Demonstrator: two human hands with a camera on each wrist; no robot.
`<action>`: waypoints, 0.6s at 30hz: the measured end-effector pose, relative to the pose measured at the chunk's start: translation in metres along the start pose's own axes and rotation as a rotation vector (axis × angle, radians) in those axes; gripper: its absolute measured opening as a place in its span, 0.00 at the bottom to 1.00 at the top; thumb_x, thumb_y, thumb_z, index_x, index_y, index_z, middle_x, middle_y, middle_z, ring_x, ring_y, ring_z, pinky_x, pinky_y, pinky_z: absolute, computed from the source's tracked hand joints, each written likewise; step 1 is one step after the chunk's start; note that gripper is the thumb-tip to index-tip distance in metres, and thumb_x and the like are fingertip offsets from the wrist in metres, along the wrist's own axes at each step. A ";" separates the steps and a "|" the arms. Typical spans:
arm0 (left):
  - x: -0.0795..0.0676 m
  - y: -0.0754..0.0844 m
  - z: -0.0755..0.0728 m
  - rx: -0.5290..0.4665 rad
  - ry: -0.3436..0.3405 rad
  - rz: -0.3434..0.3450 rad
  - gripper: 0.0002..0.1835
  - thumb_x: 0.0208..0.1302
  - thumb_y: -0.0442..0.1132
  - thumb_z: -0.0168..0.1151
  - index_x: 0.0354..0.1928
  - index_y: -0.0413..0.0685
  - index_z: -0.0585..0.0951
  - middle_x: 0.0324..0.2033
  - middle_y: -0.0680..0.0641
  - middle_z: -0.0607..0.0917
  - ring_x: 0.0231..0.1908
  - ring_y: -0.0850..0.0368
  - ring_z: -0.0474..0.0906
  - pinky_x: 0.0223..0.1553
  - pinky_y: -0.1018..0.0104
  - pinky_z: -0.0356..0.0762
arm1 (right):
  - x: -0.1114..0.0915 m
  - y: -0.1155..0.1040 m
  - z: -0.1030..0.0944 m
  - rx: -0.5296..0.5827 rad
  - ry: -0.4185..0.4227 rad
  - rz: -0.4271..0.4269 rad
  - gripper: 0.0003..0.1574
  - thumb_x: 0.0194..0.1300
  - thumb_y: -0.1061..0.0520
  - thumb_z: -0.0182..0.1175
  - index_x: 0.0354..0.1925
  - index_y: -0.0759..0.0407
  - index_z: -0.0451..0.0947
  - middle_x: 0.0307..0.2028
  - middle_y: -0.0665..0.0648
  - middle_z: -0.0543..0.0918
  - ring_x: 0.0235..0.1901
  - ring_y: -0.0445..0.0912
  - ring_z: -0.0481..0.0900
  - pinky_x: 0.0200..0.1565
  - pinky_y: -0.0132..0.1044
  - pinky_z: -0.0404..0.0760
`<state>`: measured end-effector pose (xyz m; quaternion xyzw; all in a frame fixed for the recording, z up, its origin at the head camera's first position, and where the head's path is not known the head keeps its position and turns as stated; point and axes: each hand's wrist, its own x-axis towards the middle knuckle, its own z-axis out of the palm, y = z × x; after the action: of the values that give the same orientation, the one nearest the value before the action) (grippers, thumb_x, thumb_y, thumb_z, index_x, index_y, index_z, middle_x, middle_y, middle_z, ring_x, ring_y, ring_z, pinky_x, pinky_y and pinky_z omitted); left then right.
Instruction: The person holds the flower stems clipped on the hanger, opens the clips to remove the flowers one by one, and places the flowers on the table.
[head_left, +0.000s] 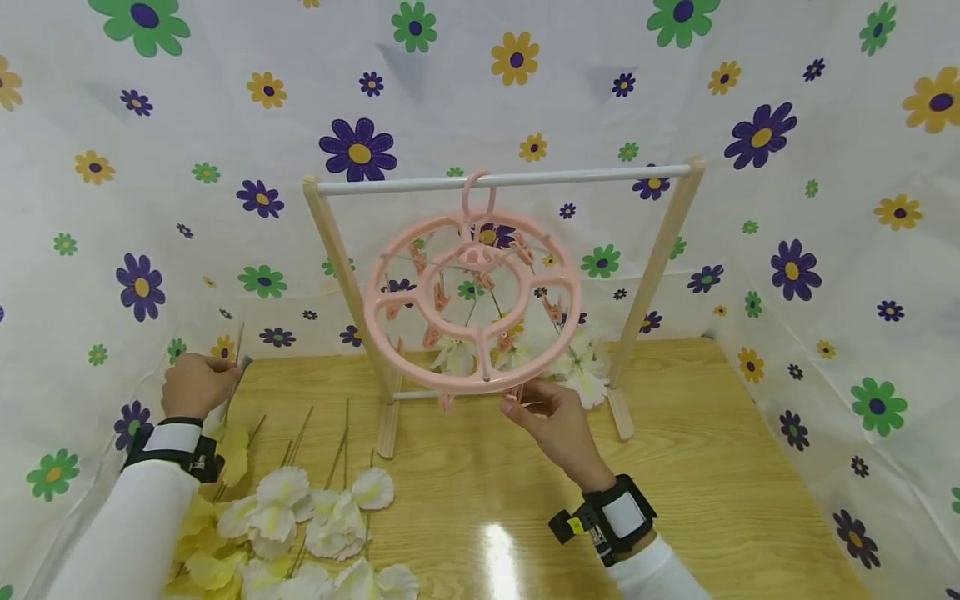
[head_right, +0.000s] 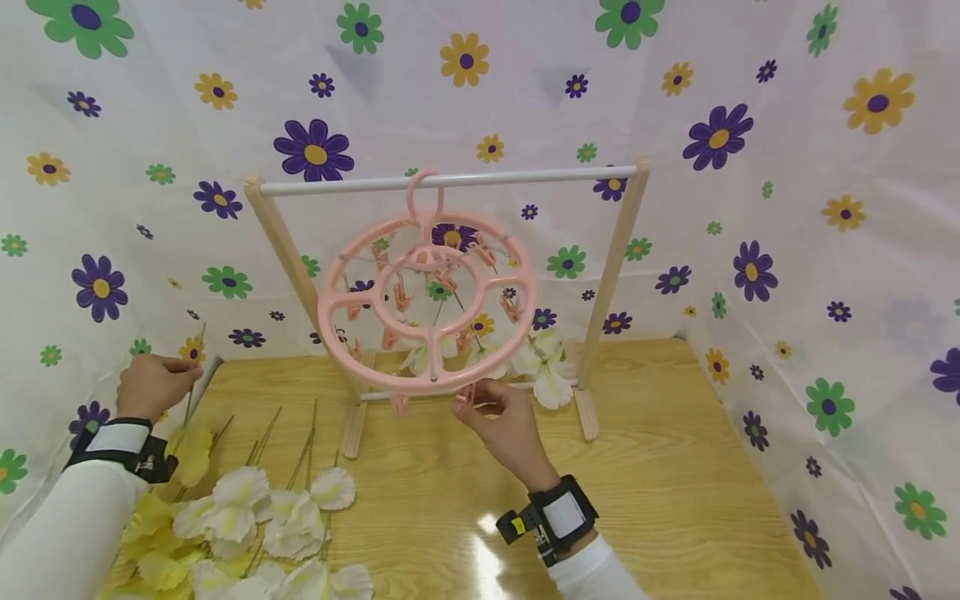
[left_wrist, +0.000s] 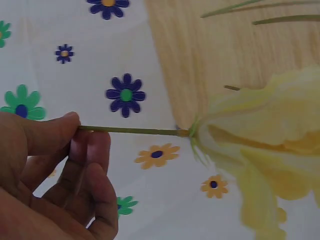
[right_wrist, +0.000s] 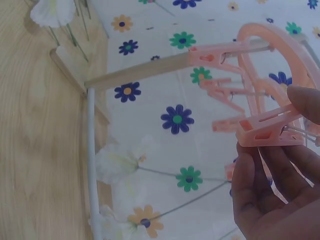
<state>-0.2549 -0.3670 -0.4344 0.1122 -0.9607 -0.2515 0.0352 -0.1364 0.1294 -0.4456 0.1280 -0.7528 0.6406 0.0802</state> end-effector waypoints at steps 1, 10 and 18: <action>0.002 -0.003 0.003 0.016 -0.016 -0.027 0.21 0.70 0.41 0.60 0.50 0.26 0.83 0.47 0.23 0.82 0.43 0.23 0.79 0.32 0.39 0.79 | 0.000 0.000 0.003 -0.010 -0.009 -0.014 0.11 0.67 0.61 0.68 0.47 0.63 0.85 0.40 0.58 0.86 0.44 0.51 0.84 0.49 0.46 0.82; 0.015 -0.020 0.032 0.155 -0.138 -0.179 0.14 0.62 0.36 0.54 0.35 0.26 0.74 0.28 0.30 0.77 0.31 0.31 0.77 0.28 0.40 0.75 | 0.013 -0.007 0.040 -0.013 -0.051 -0.085 0.09 0.65 0.62 0.69 0.44 0.65 0.85 0.38 0.58 0.86 0.42 0.53 0.85 0.46 0.47 0.84; 0.020 -0.024 0.049 0.237 -0.172 -0.198 0.19 0.60 0.35 0.55 0.44 0.21 0.73 0.41 0.19 0.78 0.41 0.20 0.77 0.38 0.34 0.76 | 0.028 -0.008 0.060 0.058 -0.073 -0.113 0.14 0.64 0.64 0.69 0.49 0.61 0.83 0.38 0.59 0.84 0.40 0.52 0.84 0.46 0.53 0.83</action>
<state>-0.2758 -0.3693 -0.4884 0.1874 -0.9674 -0.1474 -0.0856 -0.1576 0.0666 -0.4398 0.1956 -0.7279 0.6516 0.0850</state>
